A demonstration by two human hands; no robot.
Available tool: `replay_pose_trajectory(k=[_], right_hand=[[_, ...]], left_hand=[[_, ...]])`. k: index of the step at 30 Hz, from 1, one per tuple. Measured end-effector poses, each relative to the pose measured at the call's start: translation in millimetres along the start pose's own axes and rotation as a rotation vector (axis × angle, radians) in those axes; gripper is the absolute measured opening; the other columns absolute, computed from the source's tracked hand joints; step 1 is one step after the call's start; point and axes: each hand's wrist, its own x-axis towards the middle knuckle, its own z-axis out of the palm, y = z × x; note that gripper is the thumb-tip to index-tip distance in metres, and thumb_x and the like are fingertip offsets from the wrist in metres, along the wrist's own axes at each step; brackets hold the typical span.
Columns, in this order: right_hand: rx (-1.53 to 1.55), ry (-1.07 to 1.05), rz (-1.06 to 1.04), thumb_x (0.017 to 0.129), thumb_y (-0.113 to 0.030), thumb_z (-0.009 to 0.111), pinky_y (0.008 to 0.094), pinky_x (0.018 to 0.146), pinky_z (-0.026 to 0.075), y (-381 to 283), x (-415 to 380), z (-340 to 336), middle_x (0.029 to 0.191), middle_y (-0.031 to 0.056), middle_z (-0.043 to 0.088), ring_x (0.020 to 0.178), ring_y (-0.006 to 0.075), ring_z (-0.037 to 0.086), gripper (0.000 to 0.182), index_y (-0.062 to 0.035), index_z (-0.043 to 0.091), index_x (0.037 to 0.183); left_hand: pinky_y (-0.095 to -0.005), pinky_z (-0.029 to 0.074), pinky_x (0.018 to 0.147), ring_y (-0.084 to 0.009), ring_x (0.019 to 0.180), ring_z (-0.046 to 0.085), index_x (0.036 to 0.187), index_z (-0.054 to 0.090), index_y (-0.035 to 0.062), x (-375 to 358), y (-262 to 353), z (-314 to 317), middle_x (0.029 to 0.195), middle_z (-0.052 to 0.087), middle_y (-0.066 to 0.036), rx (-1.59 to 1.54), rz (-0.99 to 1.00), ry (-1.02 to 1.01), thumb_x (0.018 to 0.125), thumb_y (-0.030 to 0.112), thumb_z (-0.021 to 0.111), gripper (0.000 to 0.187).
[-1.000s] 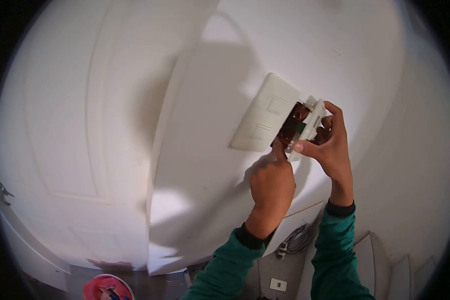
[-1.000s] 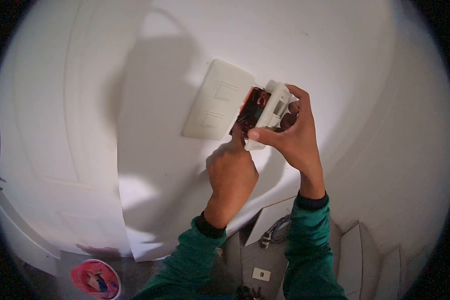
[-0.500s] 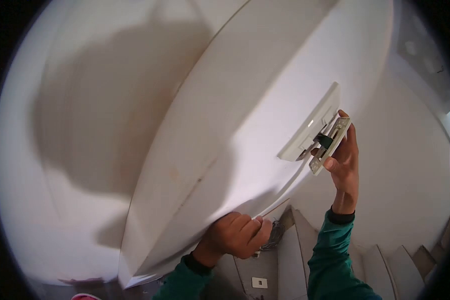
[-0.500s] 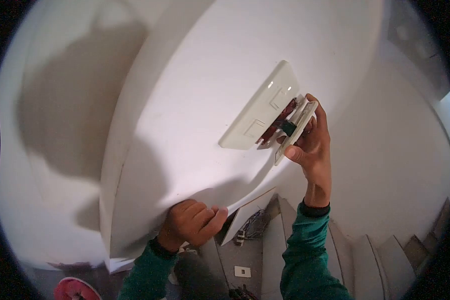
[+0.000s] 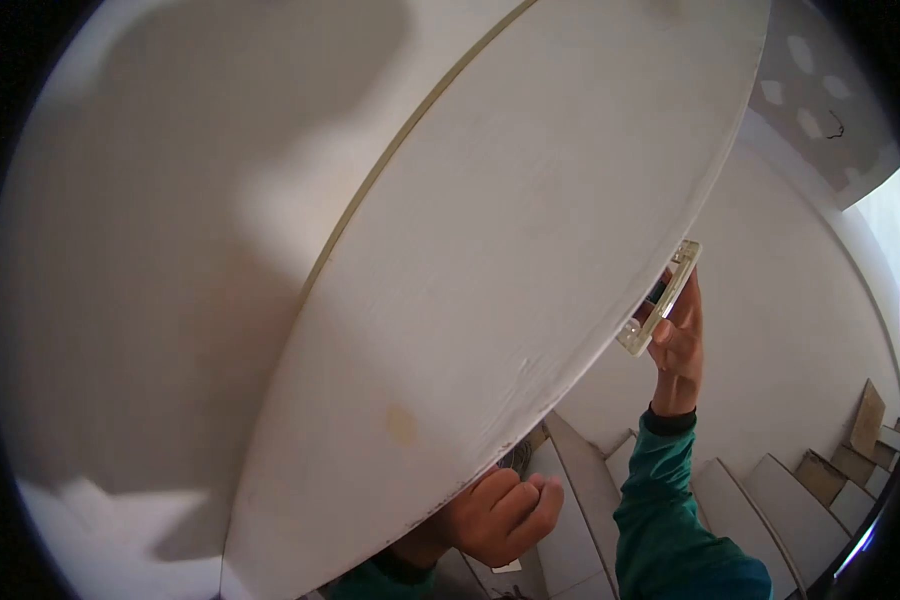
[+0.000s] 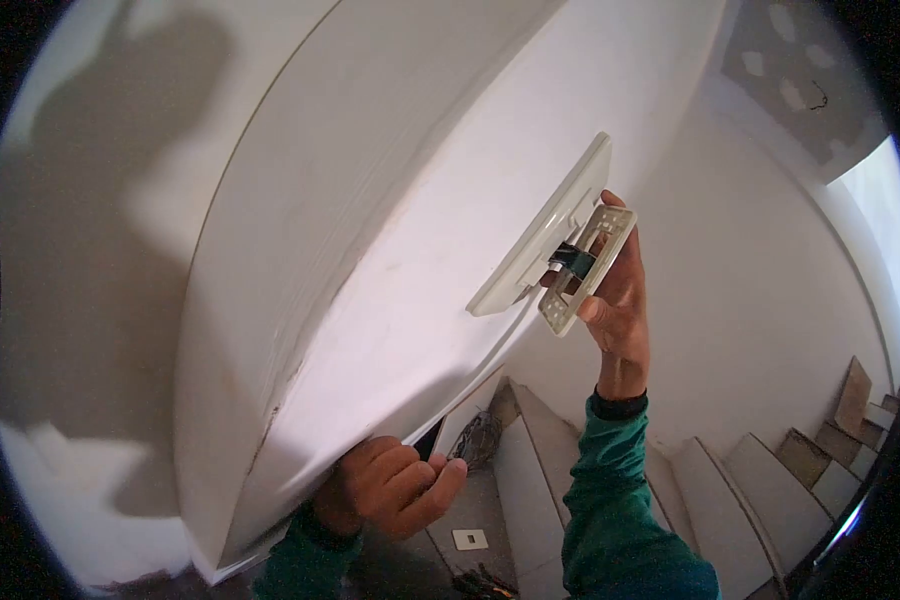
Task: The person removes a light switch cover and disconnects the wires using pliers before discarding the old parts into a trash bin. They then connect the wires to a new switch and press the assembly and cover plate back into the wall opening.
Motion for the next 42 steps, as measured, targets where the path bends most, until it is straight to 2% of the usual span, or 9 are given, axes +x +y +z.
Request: replay_pose_trajectory(k=[11,16,22,26,29,31,32,37,42], right_hand=[[0.044,0.056,0.002,0.047,-0.036,0.094,0.0414,0.083,0.059,1.5,2.5,13.6,0.116,0.0185,0.056,0.100,0.0297,0.064,0.117,-0.0016,0.030,0.139],[-0.020,0.127,-0.070,0.053,-0.024,0.094,0.0313,0.077,0.058,-23.5,4.9,21.6,0.104,0.0120,0.057,0.092,0.0184,0.062,0.108,-0.0009,0.031,0.137],[-0.219,0.233,-0.067,0.049,-0.025,0.094,0.0340,0.074,0.056,-22.8,1.9,24.8,0.117,0.0183,0.048,0.095,0.0234,0.060,0.106,0.0010,0.034,0.132],[-0.261,0.276,-0.154,0.048,-0.028,0.095,0.0326,0.070,0.057,-15.2,8.8,31.2,0.105,0.0140,0.052,0.085,0.0199,0.060,0.106,-0.0046,0.035,0.133],[-0.229,0.272,-0.148,0.048,-0.031,0.094,0.0354,0.070,0.057,-14.2,13.2,27.6,0.105,0.0145,0.047,0.088,0.0230,0.060,0.105,-0.0049,0.038,0.133],[-0.179,0.246,-0.137,0.047,-0.032,0.094,0.0364,0.071,0.057,-12.6,12.9,29.4,0.105,0.0146,0.045,0.089,0.0241,0.060,0.104,-0.0051,0.039,0.132],[-0.167,0.250,-0.165,0.047,-0.033,0.093,0.0362,0.071,0.057,-10.2,12.9,30.3,0.104,0.0144,0.045,0.088,0.0247,0.060,0.104,-0.0062,0.040,0.132],[-0.133,0.235,-0.208,0.047,-0.029,0.092,0.0372,0.063,0.058,-8.4,16.5,26.2,0.102,0.0159,0.048,0.076,0.0287,0.065,0.098,-0.0065,0.043,0.129],[-0.194,0.130,-0.275,0.042,-0.033,0.091,0.0364,0.065,0.054,8.1,18.6,15.9,0.099,0.0101,0.048,0.079,0.0264,0.062,0.103,-0.0121,0.044,0.130]], left_hand=[[-0.0269,0.038,0.042,-0.0107,0.047,0.045,0.097,0.061,0.0029,1.3,0.4,-11.3,0.057,0.042,0.000,-0.037,-0.037,-0.101,0.079,-0.003,0.062,0.019],[-0.0273,0.037,0.043,-0.0133,0.047,0.045,0.095,0.062,0.0042,14.2,15.4,-26.7,0.059,0.043,-0.001,0.109,-0.073,-0.188,0.077,-0.003,0.064,0.020],[-0.0298,0.033,0.042,-0.0183,0.047,0.043,0.087,0.061,0.0146,18.7,17.6,-10.5,0.060,0.041,0.000,0.446,-0.053,-0.237,0.068,-0.001,0.063,0.025],[-0.0303,0.034,0.042,-0.0189,0.047,0.043,0.090,0.063,0.0155,62.5,28.1,-10.1,0.060,0.040,-0.001,0.655,-0.110,-0.369,0.066,0.007,0.071,0.027],[-0.0301,0.035,0.043,-0.0190,0.049,0.042,0.102,0.065,0.0136,137.9,36.7,-3.0,0.062,0.041,-0.002,0.755,-0.068,-0.509,0.064,0.019,0.081,0.042],[-0.0349,0.037,0.060,-0.0227,0.069,0.041,0.124,0.059,0.0143,184.2,31.6,1.1,0.075,0.040,-0.005,0.925,-0.037,-0.692,0.054,0.029,0.087,0.077],[-0.0381,0.043,0.072,-0.0263,0.084,0.040,0.142,0.037,0.0123,202.2,25.6,5.3,0.094,0.045,-0.010,1.006,-0.054,-0.849,0.044,0.034,0.091,0.114],[-0.0416,0.033,0.085,-0.0291,0.094,0.039,0.145,0.036,0.0192,247.9,6.3,50.1,0.103,0.043,-0.012,1.102,-0.092,-1.034,0.035,0.034,0.092,0.124],[-0.0403,0.030,0.080,-0.0274,0.093,0.039,0.141,0.038,0.0211,240.6,7.4,54.6,0.099,0.042,-0.010,1.091,-0.070,-1.021,0.037,0.031,0.091,0.117]])
